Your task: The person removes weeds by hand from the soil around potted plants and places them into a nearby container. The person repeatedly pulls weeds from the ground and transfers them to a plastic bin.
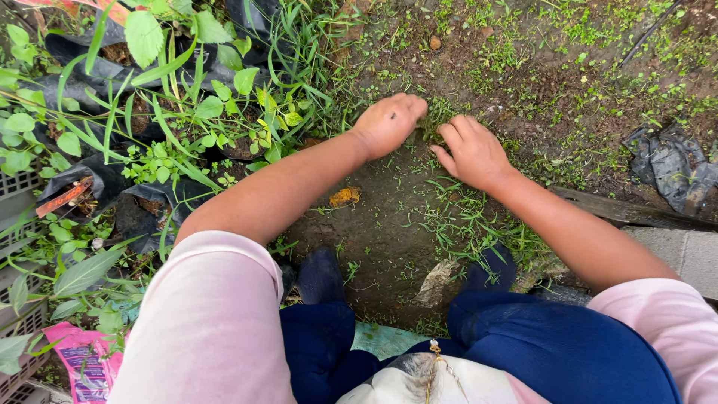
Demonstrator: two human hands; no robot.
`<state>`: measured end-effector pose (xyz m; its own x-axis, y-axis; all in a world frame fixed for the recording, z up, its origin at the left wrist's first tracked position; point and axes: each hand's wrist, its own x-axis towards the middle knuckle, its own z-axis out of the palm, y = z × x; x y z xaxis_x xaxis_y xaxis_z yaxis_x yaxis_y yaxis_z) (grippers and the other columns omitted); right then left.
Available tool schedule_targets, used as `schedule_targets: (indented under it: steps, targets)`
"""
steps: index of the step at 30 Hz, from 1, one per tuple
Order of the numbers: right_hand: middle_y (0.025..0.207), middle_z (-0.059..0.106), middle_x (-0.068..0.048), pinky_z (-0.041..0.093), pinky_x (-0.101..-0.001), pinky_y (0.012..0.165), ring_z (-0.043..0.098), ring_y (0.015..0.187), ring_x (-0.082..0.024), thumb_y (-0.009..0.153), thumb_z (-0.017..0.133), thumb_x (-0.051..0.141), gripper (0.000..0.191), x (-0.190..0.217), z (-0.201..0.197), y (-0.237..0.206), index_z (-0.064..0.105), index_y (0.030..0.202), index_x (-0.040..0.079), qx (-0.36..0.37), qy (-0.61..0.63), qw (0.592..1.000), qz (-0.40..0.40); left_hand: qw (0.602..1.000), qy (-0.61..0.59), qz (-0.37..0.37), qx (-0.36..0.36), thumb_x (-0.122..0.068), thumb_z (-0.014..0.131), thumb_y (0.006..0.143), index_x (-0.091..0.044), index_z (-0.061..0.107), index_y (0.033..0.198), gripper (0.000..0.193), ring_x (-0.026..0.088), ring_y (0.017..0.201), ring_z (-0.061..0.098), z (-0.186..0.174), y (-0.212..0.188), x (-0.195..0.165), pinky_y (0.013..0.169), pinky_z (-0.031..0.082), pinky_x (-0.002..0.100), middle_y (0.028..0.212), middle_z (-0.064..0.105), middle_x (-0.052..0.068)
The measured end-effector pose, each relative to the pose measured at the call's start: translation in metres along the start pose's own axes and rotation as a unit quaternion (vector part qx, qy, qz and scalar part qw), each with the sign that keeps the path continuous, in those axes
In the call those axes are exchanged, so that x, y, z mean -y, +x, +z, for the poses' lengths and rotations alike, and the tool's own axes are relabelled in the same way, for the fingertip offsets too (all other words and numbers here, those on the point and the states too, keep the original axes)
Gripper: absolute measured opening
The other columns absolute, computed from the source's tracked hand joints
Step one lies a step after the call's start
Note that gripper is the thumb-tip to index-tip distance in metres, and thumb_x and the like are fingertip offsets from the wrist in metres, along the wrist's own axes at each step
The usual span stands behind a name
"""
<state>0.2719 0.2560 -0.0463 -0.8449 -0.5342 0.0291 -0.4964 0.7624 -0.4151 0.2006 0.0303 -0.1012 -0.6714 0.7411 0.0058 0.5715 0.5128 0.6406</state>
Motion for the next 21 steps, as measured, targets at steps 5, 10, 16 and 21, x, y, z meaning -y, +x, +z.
schedule_targets:
  steps: [5,10,16,21]
  targets:
    - [0.100,0.057,-0.013,0.054,-0.0438,0.082,0.063,0.096,-0.035,0.097,0.069,0.013,0.018,-0.003,0.010,-0.002,0.063,0.112,0.004,-0.028,0.014,0.999,0.007,0.991,-0.097,-0.091,0.016,-0.011,0.065,0.096,-0.005,0.055,0.106,0.016,0.040,0.103,0.065,-0.015,0.009,0.005,0.088,0.052,0.049,0.106,0.066,0.016]
    - [0.098,0.062,-0.009,0.052,-0.0341,0.071,0.061,0.082,-0.019,0.107,0.063,0.016,0.015,-0.034,0.018,0.003,0.061,0.117,0.005,-0.034,0.309,0.919,0.244,0.990,-0.105,-0.091,0.024,-0.016,0.067,0.095,-0.005,0.055,0.110,0.022,0.038,0.104,0.064,-0.036,0.014,-0.009,0.090,0.052,0.047,0.110,0.064,0.016]
    - [0.096,0.062,-0.003,0.052,-0.0299,0.068,0.061,0.079,-0.010,0.108,0.060,0.021,0.019,-0.063,0.007,0.009,0.056,0.117,0.006,-0.037,0.412,0.837,0.359,0.999,-0.014,0.024,0.044,-0.022,0.074,0.084,-0.010,0.061,0.104,0.026,0.035,0.106,0.060,-0.037,0.007,-0.015,0.088,0.053,0.046,0.106,0.063,0.012]
    - [0.110,0.064,-0.016,0.053,-0.0402,0.078,0.065,0.092,-0.028,0.107,0.067,0.017,0.024,-0.045,0.001,0.009,0.059,0.121,-0.001,-0.063,0.158,0.973,0.154,0.998,0.012,0.018,0.051,-0.015,0.066,0.092,-0.007,0.059,0.105,0.016,0.032,0.109,0.061,-0.011,0.010,-0.007,0.088,0.054,0.044,0.107,0.064,0.011]
